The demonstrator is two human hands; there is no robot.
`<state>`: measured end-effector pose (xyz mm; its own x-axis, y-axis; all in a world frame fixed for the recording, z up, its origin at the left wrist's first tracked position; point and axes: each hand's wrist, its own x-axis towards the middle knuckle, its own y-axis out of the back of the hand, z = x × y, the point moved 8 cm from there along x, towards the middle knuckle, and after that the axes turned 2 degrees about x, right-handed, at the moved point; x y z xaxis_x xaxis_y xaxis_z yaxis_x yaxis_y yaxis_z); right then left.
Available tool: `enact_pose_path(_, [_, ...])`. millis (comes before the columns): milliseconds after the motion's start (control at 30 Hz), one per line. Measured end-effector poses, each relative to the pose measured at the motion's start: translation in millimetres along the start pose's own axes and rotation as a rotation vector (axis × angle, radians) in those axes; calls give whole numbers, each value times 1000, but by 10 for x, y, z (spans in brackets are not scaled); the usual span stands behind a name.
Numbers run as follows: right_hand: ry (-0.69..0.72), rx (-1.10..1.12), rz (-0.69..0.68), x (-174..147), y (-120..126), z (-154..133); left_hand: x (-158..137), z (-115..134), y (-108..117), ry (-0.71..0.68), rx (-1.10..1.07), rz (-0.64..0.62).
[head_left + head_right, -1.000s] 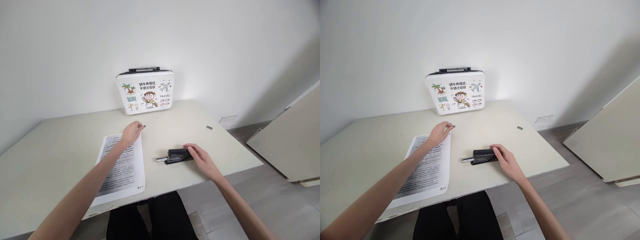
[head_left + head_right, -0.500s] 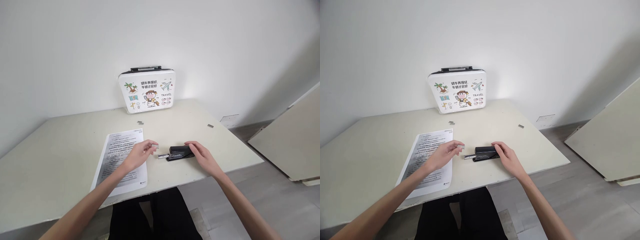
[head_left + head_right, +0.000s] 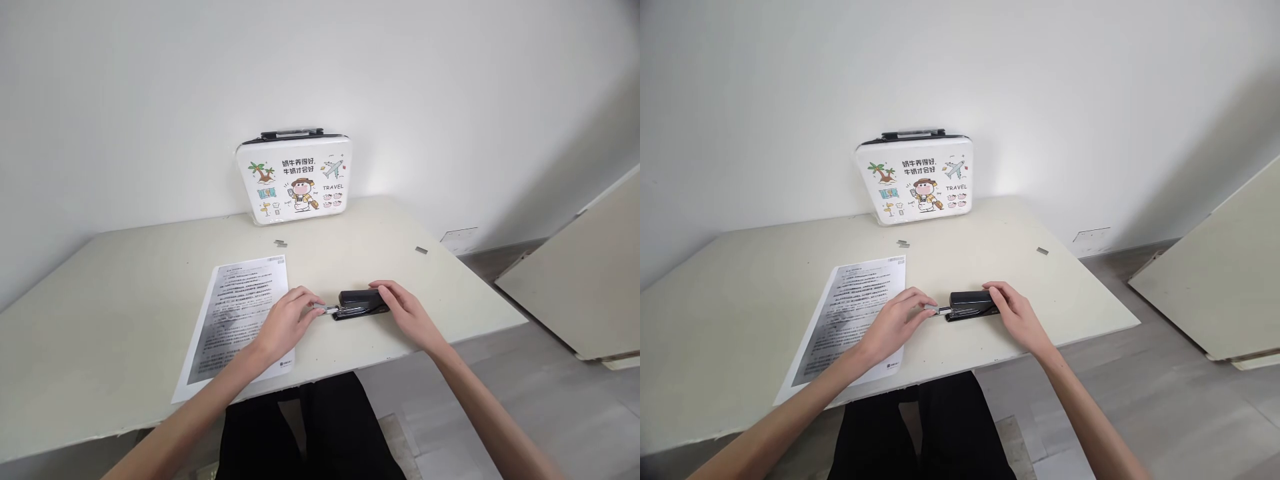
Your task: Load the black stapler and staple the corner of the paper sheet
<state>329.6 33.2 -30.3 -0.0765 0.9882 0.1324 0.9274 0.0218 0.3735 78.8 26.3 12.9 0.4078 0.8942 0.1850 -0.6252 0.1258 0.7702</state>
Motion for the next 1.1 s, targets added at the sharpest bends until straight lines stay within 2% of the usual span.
enact_pose_path(633, [-24,11,-4,-17,0,-7,-45,32,-62,-6,30,77])
enact_pose_path(1100, [-12,30,-8,-12,-6,-12,-26,96,-142,11,86,54])
